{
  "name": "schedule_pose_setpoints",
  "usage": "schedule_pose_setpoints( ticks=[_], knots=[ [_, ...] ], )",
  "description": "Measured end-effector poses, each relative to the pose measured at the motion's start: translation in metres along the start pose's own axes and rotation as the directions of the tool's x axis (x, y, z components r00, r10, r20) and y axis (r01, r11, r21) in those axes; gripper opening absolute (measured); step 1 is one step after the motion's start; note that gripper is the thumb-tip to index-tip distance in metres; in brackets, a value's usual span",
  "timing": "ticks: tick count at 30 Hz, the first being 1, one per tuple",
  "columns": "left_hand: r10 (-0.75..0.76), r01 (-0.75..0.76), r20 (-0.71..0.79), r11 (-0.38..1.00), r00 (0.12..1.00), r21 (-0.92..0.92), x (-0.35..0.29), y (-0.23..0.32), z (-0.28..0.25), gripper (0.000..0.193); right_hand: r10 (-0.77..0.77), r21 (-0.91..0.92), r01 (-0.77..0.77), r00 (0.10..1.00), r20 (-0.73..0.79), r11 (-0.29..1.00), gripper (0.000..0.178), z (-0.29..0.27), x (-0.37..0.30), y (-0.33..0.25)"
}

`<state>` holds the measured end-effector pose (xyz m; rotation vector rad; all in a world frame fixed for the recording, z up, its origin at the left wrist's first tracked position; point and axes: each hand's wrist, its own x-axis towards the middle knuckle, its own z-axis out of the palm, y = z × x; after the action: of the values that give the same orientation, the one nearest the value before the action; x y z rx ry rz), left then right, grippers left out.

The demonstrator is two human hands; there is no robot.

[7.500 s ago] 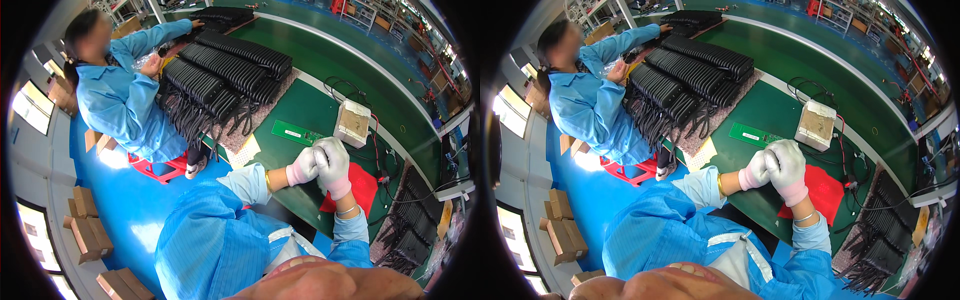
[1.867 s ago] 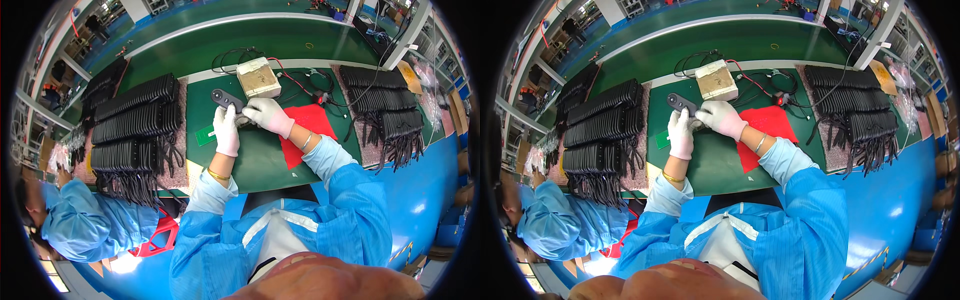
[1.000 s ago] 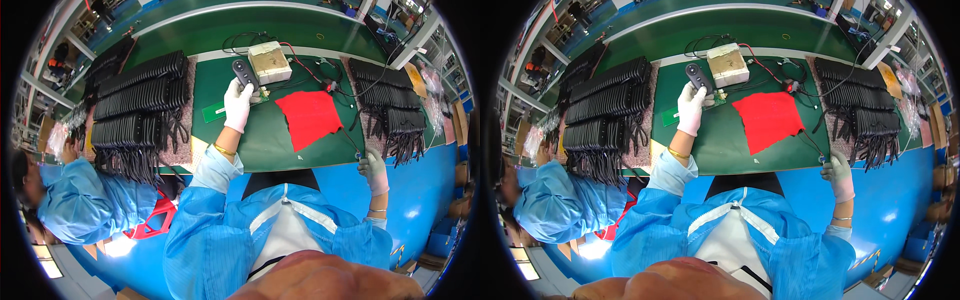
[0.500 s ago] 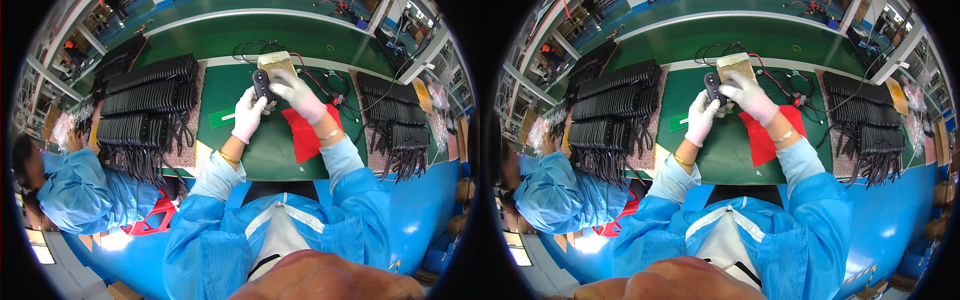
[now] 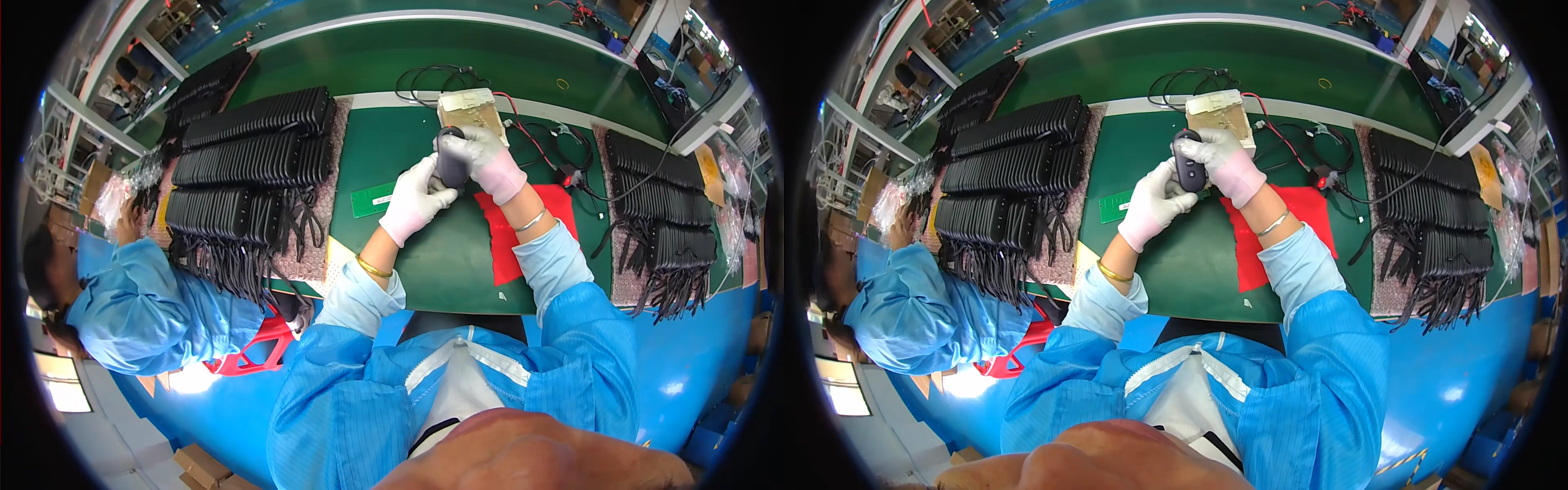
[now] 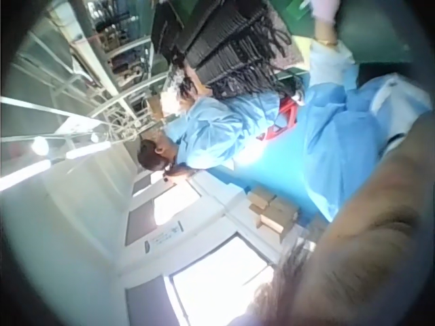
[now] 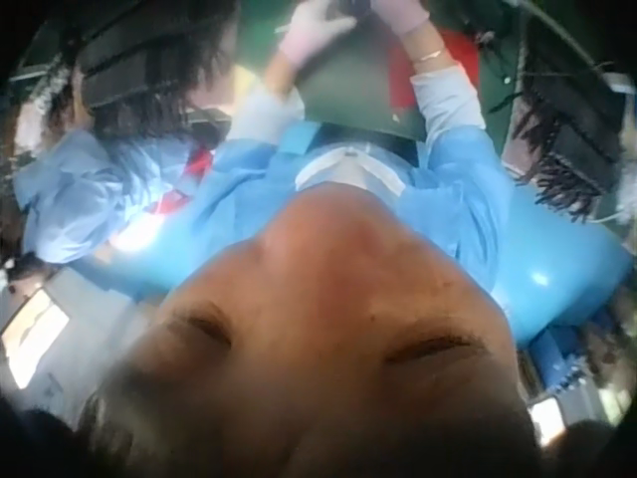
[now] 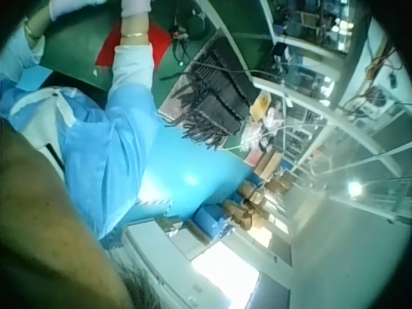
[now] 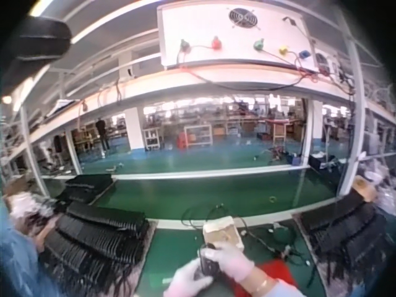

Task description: Assembling and testing electronic components on a circuit board at a manufacturing workbench.

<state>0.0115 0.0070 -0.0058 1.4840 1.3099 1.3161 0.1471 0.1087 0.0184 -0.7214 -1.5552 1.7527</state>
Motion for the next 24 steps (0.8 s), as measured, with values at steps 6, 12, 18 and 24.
schedule_pose_setpoints(
  ticks=[6,12,18,24],
  knots=[
    [0.085,-0.076,-0.030,0.973,0.996,0.218,-0.002,-0.001,-0.001,0.048,-0.064,-0.127,0.061,0.998,-0.020,0.990,0.025,0.004,-0.014,-0.016],
    [0.100,-0.095,-0.037,0.988,0.994,0.123,-0.003,0.000,-0.005,0.032,-0.056,-0.016,0.056,0.998,-0.001,0.998,0.024,0.007,-0.006,-0.009],
    [0.010,-0.011,-0.090,1.000,0.996,-0.004,-0.007,-0.003,0.002,0.023,-0.037,-0.005,0.037,0.999,0.008,0.999,0.021,0.007,-0.004,-0.006],
    [-0.037,0.026,-0.097,0.993,0.995,-0.118,-0.011,0.007,0.004,0.020,-0.030,-0.033,0.030,0.999,0.019,0.999,0.021,0.006,-0.006,-0.008]
  ],
)
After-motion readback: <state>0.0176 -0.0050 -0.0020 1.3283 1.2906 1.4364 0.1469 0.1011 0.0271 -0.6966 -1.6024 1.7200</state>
